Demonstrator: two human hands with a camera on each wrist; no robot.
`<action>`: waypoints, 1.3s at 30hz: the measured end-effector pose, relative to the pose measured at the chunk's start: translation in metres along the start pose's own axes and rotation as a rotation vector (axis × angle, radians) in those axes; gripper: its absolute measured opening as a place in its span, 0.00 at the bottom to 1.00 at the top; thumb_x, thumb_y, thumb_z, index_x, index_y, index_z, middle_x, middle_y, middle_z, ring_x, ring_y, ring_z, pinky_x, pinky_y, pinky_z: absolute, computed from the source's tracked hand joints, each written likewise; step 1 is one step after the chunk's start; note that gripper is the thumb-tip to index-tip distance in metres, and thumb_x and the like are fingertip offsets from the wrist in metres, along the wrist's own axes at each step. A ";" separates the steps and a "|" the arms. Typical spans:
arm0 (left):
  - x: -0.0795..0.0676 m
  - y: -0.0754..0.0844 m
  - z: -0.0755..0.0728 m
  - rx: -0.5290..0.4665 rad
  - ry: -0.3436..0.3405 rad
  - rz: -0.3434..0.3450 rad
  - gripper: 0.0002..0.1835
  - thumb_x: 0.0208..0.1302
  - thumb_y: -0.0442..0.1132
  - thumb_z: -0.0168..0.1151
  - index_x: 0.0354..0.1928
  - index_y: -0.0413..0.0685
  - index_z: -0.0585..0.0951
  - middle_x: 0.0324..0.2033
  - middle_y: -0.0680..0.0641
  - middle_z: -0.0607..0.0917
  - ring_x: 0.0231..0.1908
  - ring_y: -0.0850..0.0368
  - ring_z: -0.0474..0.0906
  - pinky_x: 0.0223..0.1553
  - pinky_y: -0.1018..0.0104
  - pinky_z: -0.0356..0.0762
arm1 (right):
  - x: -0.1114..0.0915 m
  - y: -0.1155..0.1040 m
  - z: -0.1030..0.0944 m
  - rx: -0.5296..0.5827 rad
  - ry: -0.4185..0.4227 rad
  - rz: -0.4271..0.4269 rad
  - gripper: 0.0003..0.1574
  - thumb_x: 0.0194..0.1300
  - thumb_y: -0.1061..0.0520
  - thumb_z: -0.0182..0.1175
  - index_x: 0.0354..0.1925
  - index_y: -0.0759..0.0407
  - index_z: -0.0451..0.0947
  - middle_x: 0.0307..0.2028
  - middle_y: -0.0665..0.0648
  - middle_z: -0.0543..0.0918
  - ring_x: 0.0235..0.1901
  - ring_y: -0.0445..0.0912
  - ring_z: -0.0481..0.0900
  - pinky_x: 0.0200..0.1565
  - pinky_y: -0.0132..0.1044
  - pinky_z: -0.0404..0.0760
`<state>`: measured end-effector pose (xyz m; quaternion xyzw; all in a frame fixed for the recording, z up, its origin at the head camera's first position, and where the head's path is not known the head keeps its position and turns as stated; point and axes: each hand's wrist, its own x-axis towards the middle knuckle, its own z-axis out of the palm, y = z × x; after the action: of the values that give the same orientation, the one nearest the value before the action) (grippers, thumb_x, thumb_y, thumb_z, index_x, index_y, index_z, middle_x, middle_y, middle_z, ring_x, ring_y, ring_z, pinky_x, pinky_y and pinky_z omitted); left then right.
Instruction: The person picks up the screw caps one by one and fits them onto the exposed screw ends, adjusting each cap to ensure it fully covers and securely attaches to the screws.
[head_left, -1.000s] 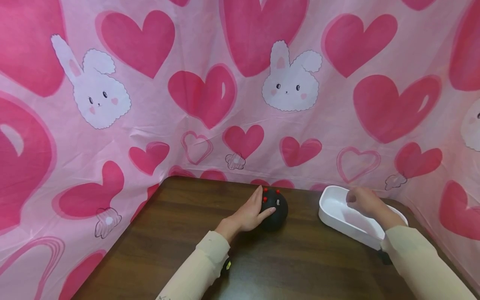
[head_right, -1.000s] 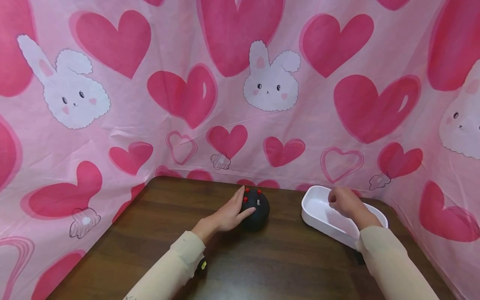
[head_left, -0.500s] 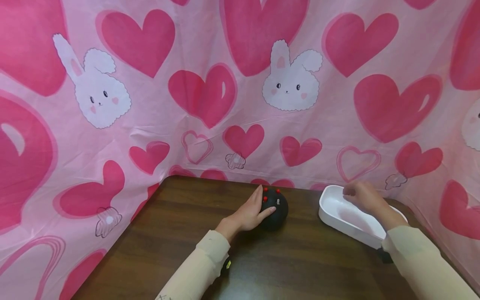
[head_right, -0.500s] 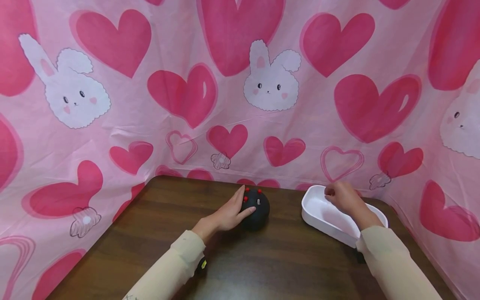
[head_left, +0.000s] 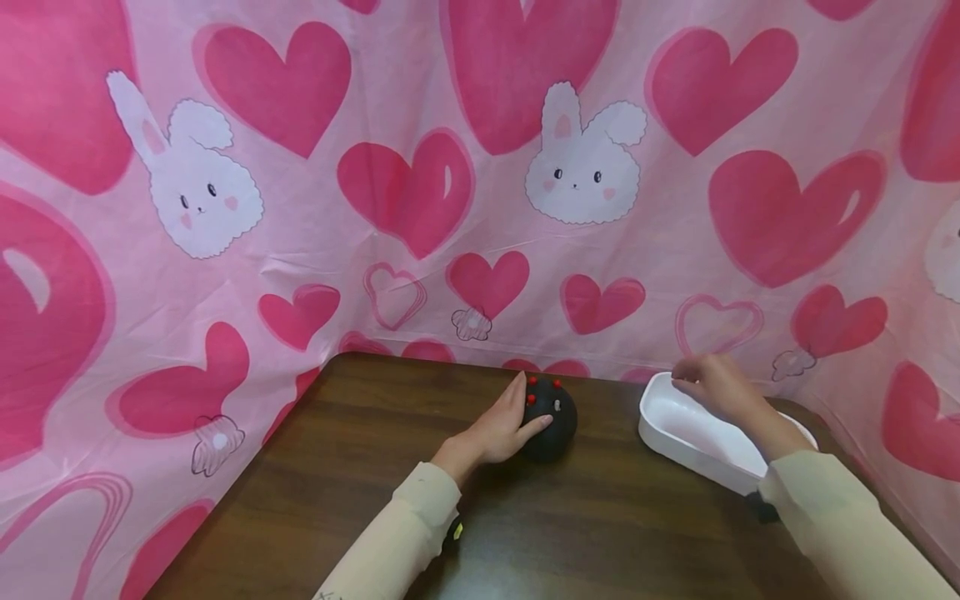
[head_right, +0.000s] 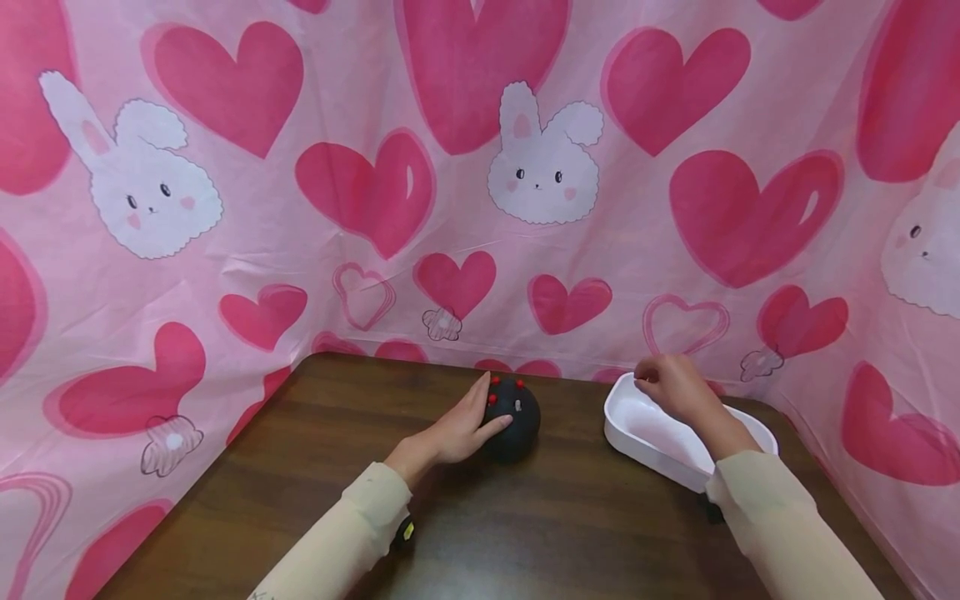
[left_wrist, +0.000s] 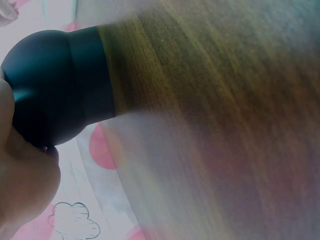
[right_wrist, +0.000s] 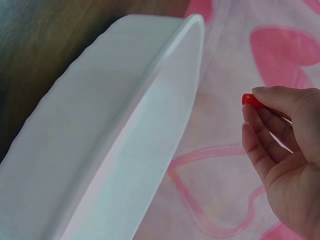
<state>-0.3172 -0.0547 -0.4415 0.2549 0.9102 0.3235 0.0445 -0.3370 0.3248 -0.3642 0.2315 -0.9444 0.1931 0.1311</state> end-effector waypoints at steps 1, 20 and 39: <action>0.000 0.000 0.000 -0.001 -0.001 -0.001 0.53 0.74 0.67 0.49 0.82 0.43 0.37 0.82 0.45 0.41 0.81 0.50 0.41 0.78 0.52 0.48 | 0.001 -0.003 0.000 0.005 0.005 -0.002 0.06 0.63 0.66 0.69 0.40 0.64 0.88 0.33 0.57 0.89 0.34 0.52 0.85 0.41 0.54 0.87; -0.001 0.002 0.000 0.003 -0.003 -0.004 0.53 0.74 0.67 0.50 0.82 0.43 0.37 0.82 0.44 0.42 0.81 0.50 0.40 0.78 0.52 0.47 | 0.009 -0.034 0.005 0.042 0.029 -0.072 0.06 0.62 0.67 0.70 0.38 0.61 0.88 0.32 0.53 0.88 0.33 0.49 0.85 0.38 0.49 0.87; -0.001 0.002 -0.001 0.002 0.003 0.000 0.53 0.74 0.66 0.50 0.82 0.42 0.38 0.82 0.44 0.42 0.81 0.49 0.41 0.78 0.52 0.48 | 0.022 -0.062 0.010 0.061 0.005 -0.062 0.06 0.64 0.63 0.71 0.41 0.56 0.89 0.33 0.53 0.89 0.32 0.44 0.83 0.38 0.40 0.86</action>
<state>-0.3153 -0.0543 -0.4392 0.2546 0.9106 0.3228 0.0429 -0.3273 0.2608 -0.3467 0.2641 -0.9301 0.2181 0.1323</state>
